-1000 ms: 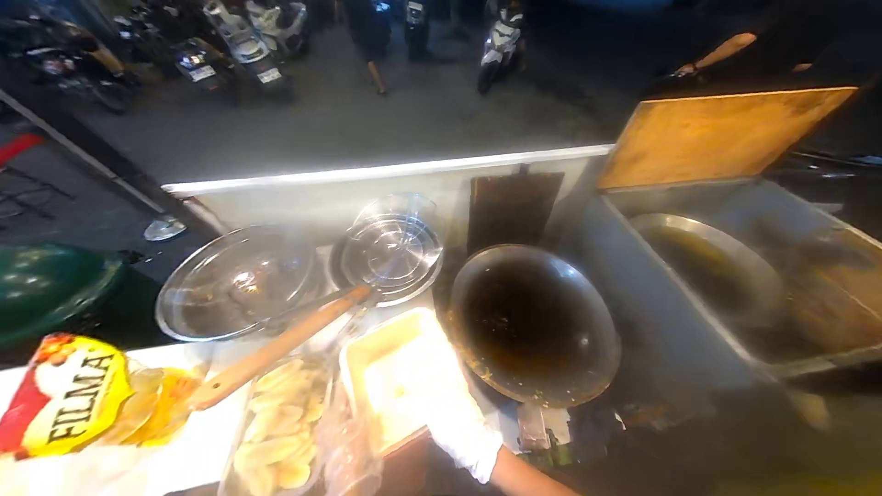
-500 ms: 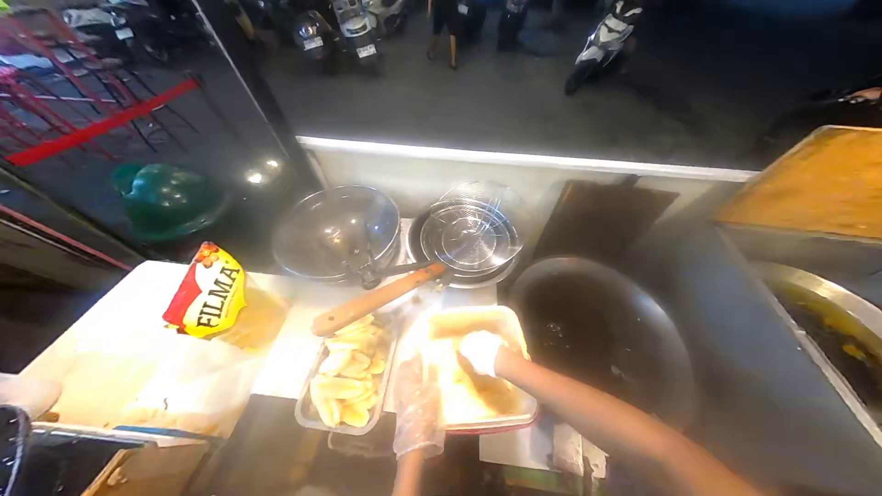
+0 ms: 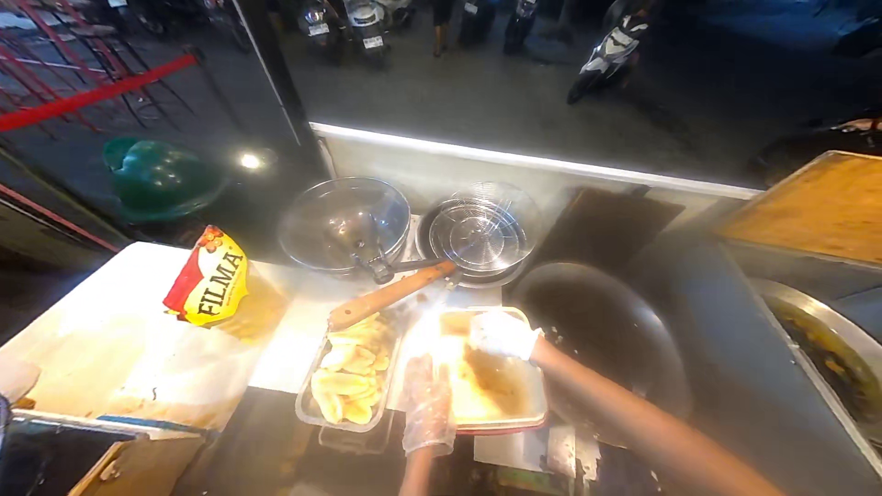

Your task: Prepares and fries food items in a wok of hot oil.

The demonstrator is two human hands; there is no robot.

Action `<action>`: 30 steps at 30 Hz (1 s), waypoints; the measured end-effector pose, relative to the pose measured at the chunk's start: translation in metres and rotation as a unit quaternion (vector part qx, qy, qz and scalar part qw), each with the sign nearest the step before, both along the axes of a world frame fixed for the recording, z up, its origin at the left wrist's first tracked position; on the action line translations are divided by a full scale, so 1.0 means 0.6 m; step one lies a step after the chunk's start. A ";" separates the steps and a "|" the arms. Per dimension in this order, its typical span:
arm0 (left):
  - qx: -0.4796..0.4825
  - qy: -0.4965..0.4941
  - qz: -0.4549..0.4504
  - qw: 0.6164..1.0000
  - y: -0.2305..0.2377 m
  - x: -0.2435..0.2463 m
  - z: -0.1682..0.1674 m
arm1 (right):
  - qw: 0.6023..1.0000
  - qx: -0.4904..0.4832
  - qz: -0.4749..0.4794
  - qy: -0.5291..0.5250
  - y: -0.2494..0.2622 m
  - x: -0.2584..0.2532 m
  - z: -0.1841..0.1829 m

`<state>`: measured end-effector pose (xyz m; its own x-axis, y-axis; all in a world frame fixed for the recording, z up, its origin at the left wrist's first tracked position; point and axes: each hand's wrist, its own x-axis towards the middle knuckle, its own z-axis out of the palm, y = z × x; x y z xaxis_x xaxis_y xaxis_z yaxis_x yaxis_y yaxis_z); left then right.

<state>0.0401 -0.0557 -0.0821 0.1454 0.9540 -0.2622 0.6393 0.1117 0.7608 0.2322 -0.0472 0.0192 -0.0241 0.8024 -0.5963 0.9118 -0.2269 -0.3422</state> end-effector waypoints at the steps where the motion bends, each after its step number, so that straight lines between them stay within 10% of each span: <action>1: 0.001 0.002 -0.002 1.000 0.001 -0.001 -0.003 | 1.000 -0.019 0.009 0.007 -0.008 -0.008 0.008; 12: 0.009 0.005 -0.005 1.000 -0.001 0.000 -0.012 | 0.996 0.024 -0.030 -0.083 -0.028 -0.024 -0.187; 26: 0.030 0.014 -0.009 0.999 -0.004 0.006 -0.015 | 0.999 0.036 -0.033 -0.020 -0.076 -0.027 -0.151; 30: 0.028 0.000 0.003 1.000 -0.008 0.007 -0.001 | 0.979 0.094 -0.166 0.074 -0.097 0.024 -0.062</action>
<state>0.0442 -0.0603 -0.0830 0.1395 0.9681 -0.2081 0.6391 0.0725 0.7657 0.2468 -0.1052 -0.0179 0.1818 0.8759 -0.4469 0.7357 -0.4227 -0.5293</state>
